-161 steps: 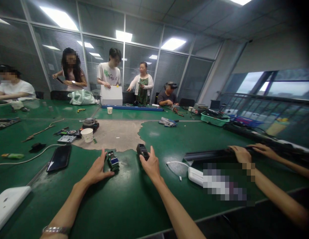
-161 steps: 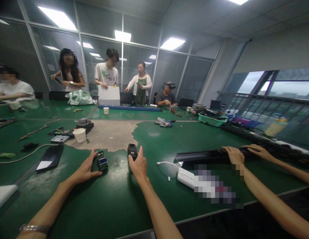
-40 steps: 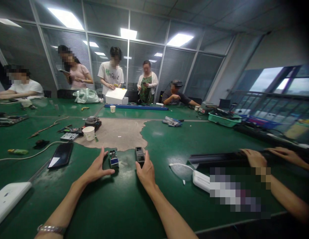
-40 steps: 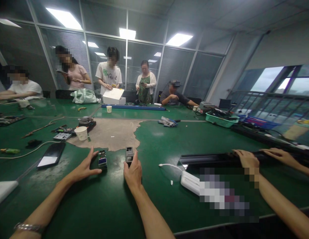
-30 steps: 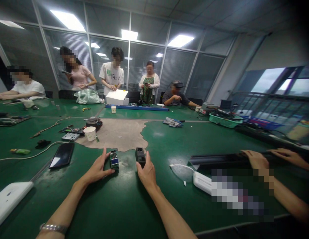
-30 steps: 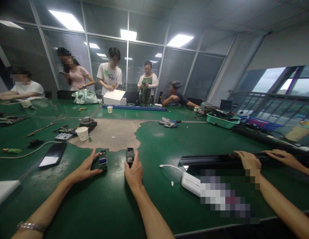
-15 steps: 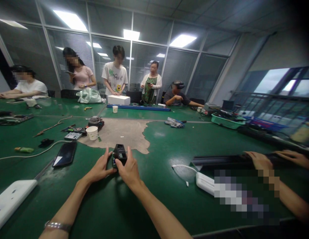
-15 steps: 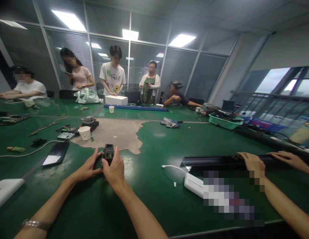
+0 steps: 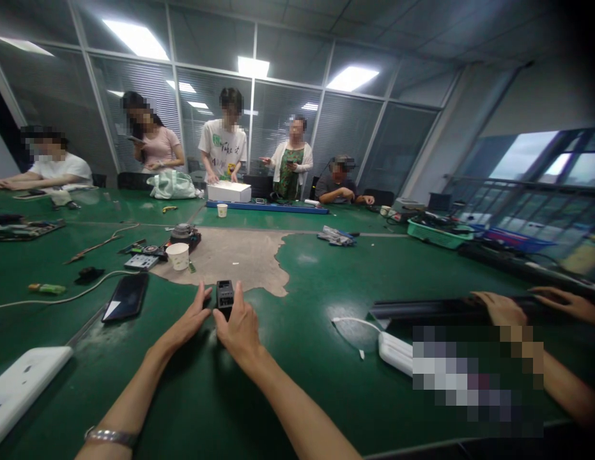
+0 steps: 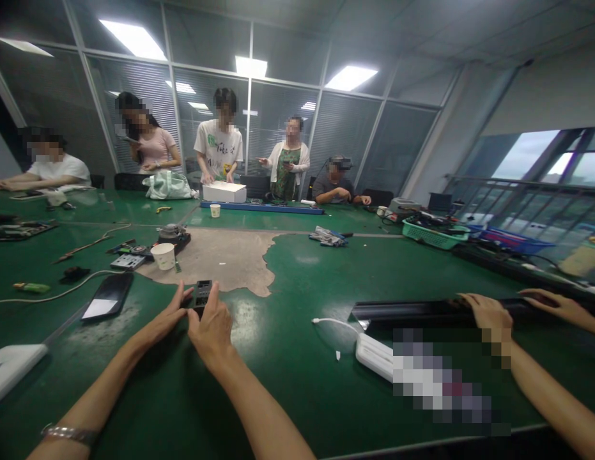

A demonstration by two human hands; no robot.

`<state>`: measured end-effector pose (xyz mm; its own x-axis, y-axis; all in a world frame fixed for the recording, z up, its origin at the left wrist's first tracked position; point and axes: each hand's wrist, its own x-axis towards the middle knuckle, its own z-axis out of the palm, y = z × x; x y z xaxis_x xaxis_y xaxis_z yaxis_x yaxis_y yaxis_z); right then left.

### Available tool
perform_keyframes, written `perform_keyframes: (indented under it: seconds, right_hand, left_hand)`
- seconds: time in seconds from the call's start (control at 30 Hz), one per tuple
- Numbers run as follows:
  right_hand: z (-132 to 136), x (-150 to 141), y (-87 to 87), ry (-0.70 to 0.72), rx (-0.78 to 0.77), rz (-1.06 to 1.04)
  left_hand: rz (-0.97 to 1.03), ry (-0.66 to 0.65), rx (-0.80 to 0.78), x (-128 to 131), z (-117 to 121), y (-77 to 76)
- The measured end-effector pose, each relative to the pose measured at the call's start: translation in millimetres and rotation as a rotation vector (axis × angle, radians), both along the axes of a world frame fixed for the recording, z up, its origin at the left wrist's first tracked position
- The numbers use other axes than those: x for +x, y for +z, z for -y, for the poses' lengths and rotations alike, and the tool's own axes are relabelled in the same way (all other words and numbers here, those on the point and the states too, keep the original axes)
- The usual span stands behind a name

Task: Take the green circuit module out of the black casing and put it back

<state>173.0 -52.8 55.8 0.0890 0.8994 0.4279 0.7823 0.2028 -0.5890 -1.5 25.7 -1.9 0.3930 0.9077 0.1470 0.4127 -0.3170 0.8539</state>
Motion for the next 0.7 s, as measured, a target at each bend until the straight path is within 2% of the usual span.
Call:
perform_keyframes:
  seconds: [0.2,0.37,0.47,0.6,0.7]
  right_hand:
    - [3.9,0.1,-22.5,0.031,-0.045,0.011]
    - [4.4,1.0,-36.4,0.085,0.055,-0.076]
    - [2.3,0.4,-39.2,0.100,0.094,-0.110]
    - [1.7,-0.3,-38.3,0.074,0.069,-0.109]
    - [3.2,-1.5,-35.0,0.053,0.049,-0.137]
  left_hand:
    - [0.026,0.047,-0.008,4.3,2.5,5.0]
    - [-0.024,0.084,-0.048,9.5,7.6,14.9]
    - [-0.042,0.085,-0.024,10.2,5.4,11.9]
    - [-0.056,0.075,-0.021,10.2,1.4,6.2]
    - [-0.058,0.089,-0.043,11.6,3.0,9.4]
